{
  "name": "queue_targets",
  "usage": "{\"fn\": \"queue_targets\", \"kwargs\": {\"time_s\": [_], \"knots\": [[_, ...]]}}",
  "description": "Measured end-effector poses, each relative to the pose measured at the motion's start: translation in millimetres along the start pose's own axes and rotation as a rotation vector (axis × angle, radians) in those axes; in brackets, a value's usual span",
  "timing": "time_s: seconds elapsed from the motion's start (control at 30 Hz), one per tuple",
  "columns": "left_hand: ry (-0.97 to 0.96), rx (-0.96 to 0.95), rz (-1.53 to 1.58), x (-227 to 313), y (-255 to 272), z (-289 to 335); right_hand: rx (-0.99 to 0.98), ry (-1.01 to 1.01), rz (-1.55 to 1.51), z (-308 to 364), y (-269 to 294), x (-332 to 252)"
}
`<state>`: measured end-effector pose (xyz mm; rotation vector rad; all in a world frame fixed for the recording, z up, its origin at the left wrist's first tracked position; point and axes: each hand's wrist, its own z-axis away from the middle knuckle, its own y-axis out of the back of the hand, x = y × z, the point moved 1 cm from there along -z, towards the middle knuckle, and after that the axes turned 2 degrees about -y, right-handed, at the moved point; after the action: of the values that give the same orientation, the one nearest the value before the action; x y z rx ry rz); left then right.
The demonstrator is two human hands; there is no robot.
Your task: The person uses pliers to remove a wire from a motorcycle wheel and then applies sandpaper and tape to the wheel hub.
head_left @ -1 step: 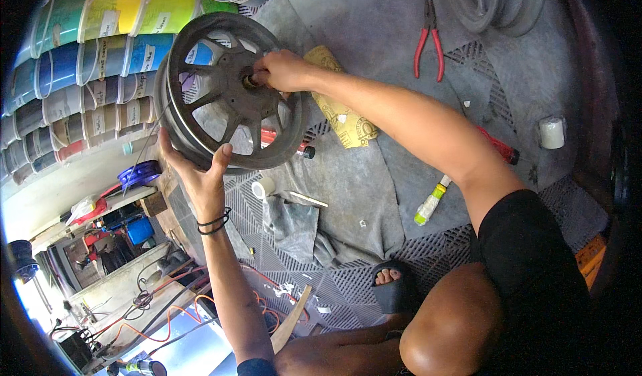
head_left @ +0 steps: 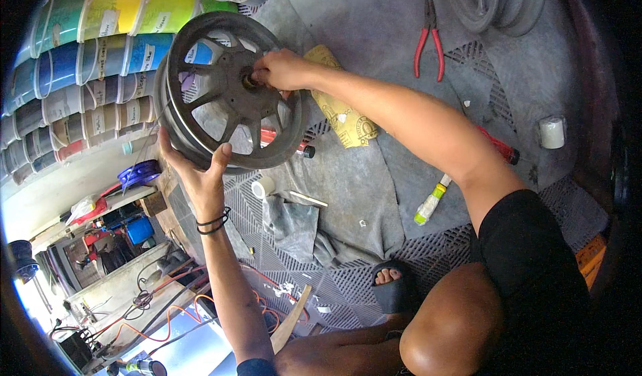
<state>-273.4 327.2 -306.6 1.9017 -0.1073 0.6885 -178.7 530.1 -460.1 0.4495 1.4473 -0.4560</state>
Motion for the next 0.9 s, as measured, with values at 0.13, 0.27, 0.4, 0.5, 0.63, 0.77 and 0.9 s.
{"fn": "queue_targets", "kwargs": {"time_s": [0.13,0.27,0.4,0.5,0.63,0.77,0.9], "knots": [[-0.016,-0.02,-0.015,6,-3,-7,0.131,0.212,0.286,-9,5,10],[0.043,0.005,0.142,9,-3,-4,0.099,0.2,0.187,-1,0,2],[-0.001,-0.012,0.064,6,-6,-8,-0.039,-0.016,-0.141,-1,7,2],[0.011,-0.013,0.072,8,-4,-7,-0.057,-0.025,-0.022,-5,4,0],[0.007,-0.001,0.021,8,-3,-7,-0.035,0.066,0.125,-6,1,0],[0.005,-0.01,0.023,7,-3,-6,-0.154,-0.07,-0.139,-15,4,11],[0.009,-0.014,0.061,5,-5,-8,-0.166,-0.161,-0.216,-18,3,14]]}}
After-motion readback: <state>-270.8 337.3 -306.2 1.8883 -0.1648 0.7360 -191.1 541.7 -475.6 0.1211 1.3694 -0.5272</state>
